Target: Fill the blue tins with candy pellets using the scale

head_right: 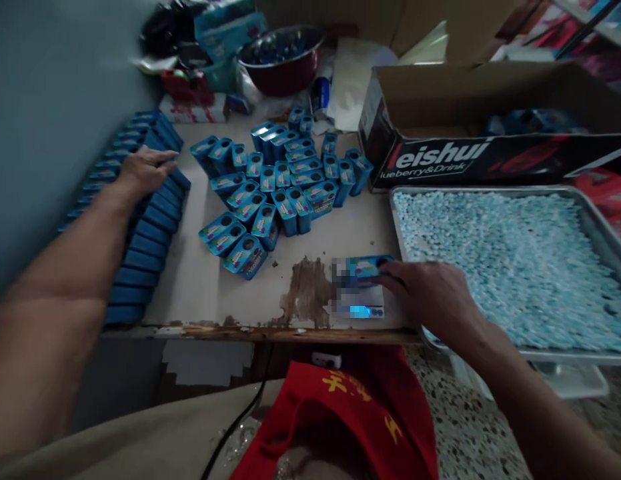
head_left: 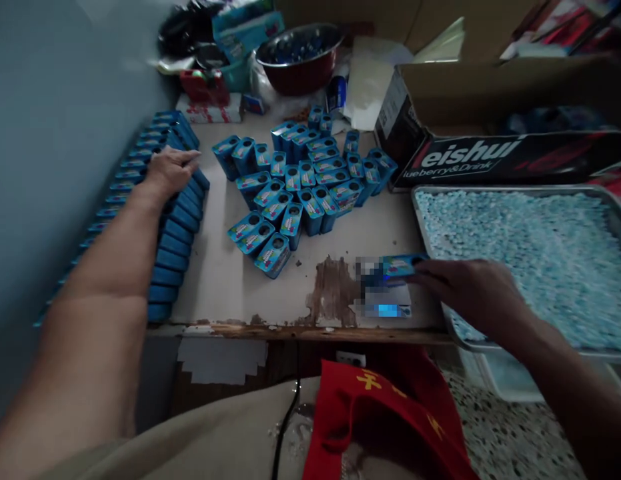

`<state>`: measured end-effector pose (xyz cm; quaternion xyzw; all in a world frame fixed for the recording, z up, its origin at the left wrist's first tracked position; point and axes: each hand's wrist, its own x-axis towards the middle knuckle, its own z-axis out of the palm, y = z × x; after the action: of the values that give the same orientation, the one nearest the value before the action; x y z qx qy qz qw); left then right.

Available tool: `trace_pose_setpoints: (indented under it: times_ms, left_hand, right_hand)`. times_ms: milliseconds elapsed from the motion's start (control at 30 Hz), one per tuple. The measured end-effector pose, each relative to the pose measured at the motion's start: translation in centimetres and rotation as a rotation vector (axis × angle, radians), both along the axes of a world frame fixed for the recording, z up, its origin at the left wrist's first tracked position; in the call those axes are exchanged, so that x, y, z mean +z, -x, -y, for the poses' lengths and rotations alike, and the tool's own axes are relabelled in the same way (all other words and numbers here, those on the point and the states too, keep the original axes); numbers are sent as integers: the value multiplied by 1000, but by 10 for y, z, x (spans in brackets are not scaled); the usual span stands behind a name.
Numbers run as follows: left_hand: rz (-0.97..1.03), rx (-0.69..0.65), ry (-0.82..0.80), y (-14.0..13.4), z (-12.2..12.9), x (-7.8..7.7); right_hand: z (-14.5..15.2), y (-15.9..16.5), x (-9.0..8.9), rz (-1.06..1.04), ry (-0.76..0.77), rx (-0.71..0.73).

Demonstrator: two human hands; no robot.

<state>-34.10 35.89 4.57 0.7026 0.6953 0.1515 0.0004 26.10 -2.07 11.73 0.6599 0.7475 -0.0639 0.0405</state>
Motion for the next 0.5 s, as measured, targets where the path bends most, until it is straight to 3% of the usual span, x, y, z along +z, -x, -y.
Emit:
trace_pose_setpoints:
  times_ms: [133, 267, 333, 400, 433, 500]
  left_hand:
    - [-27, 86, -27, -16, 6, 11]
    - [-43, 121, -58, -34, 20, 21]
    - [-55, 51, -69, -40, 33, 26]
    - [-64, -103, -84, -42, 45, 32]
    - [-62, -178, -98, -41, 48, 34]
    - [-21, -205, -159, -37, 48, 36]
  right_hand:
    - [27, -12, -31, -131, -117, -70]
    - [35, -24, -31, -398, -184, -203]
    - [35, -42, -25, -454, -216, -293]
    - [34, -69, -21, -386, -187, -335]
    - [34, -84, -22, -319, -146, -319]
    - [37, -114, -26, -189, -54, -212]
